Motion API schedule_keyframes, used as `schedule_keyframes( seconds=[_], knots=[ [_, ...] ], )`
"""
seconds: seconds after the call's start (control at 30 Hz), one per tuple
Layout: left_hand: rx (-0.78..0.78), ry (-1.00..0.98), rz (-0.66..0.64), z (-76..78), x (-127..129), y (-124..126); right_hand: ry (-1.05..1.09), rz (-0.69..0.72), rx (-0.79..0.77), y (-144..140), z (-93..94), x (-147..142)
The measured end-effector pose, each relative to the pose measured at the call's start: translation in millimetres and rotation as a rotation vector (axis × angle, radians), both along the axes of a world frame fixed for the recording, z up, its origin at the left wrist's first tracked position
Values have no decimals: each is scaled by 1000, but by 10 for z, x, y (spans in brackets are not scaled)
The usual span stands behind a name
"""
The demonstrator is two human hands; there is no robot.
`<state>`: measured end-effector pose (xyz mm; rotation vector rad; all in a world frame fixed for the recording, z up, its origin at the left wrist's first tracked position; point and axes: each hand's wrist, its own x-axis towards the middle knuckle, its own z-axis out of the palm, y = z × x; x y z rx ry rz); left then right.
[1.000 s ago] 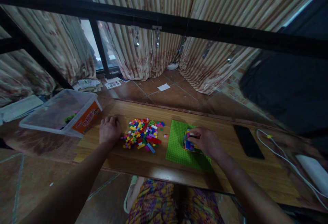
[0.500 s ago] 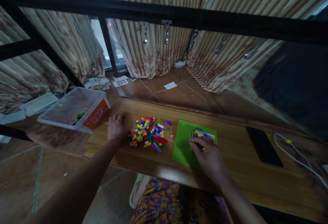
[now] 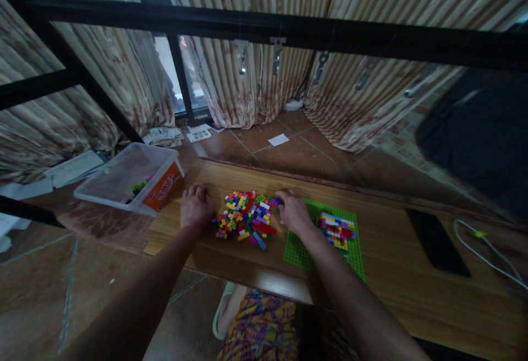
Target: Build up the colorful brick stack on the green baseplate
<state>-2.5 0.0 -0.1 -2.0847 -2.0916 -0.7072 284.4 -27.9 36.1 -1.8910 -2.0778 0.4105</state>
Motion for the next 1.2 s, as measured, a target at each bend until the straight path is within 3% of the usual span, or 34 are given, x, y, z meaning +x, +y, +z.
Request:
schedule_keyframes(
  seconds=[0.17, 0.5, 1.2],
  knots=[
    [23, 22, -2, -20, -12, 9, -3, 67, -28, -5, -31, -16],
    [38, 60, -18, -27, -54, 36, 112, 150, 25, -386, -90, -65],
    [13, 59, -2, -12, -13, 11, 192, 128, -18, -586, -56, -37]
  ],
)
